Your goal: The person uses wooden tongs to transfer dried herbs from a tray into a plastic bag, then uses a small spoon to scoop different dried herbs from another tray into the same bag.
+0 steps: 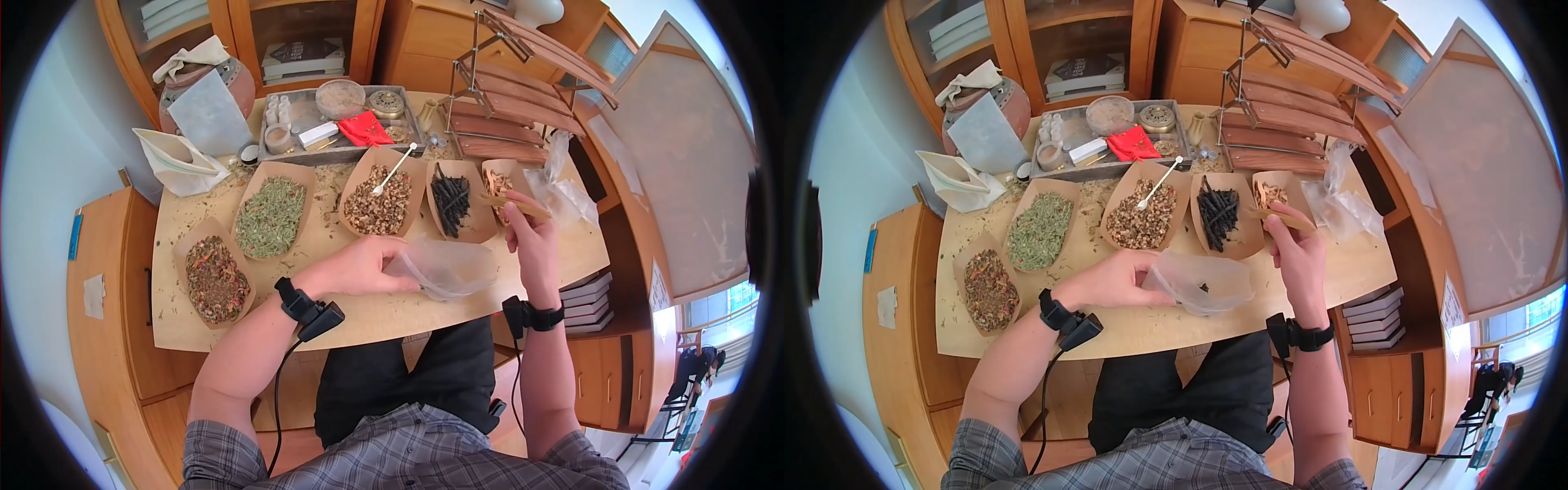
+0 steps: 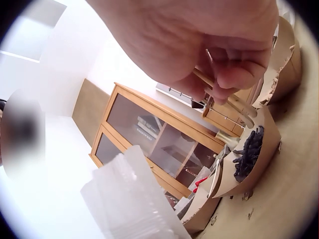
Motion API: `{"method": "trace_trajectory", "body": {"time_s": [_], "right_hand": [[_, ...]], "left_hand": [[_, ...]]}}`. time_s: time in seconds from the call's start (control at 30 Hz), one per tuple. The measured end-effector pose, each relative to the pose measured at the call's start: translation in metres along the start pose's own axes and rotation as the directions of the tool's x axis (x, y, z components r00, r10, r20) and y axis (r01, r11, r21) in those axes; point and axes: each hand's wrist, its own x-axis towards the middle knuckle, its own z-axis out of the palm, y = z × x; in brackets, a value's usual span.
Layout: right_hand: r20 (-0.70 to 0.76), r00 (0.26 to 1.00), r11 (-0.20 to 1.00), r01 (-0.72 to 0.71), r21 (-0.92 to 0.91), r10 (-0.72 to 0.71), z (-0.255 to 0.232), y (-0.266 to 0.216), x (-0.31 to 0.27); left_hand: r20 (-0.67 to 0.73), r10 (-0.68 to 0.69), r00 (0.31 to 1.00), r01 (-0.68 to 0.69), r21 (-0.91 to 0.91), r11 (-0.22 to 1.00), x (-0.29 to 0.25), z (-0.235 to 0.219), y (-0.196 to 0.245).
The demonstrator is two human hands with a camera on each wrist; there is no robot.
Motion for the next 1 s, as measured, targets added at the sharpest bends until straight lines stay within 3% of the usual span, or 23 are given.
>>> {"method": "trace_trajectory", "body": {"time_s": [0.3, 0.37, 0.5, 0.57, 0.77, 1.0], "right_hand": [[0.064, 0.998, 0.986, -0.011, -0.168, 0.022, 0.013, 0.011, 0.011], [0.085, 0.993, 0.931, 0.108, -0.349, -0.083, 0.013, 0.02, 0.014], [0.069, 0.987, 0.909, 0.162, -0.384, -0.147, 0.014, 0.023, 0.014], [0.076, 0.956, 0.88, 0.29, -0.376, -0.282, 0.012, 0.031, 0.017], [0.049, 0.991, 0.917, 0.131, -0.377, -0.121, 0.009, 0.022, 0.007], [0.007, 0.993, 0.962, 0.117, -0.246, -0.119, -0.003, 0.021, -0.008]], "left_hand": [[0.014, 0.009, 1.0, -0.009, 0.034, 0.999, 0.001, -0.003, -0.003], [0.049, -0.074, 0.996, 0.07, 0.073, 0.995, 0.0, -0.004, 0.005], [0.042, -0.076, 0.996, 0.075, 0.045, 0.996, 0.0, -0.002, 0.009], [0.042, -0.096, 0.994, 0.095, 0.024, 0.995, -0.001, -0.002, 0.009], [0.044, -0.11, 0.993, 0.11, 0.007, 0.994, 0.0, -0.002, 0.01], [0.052, -0.07, 0.996, 0.07, 0.008, 0.998, 0.0, -0.003, 0.007]]}}
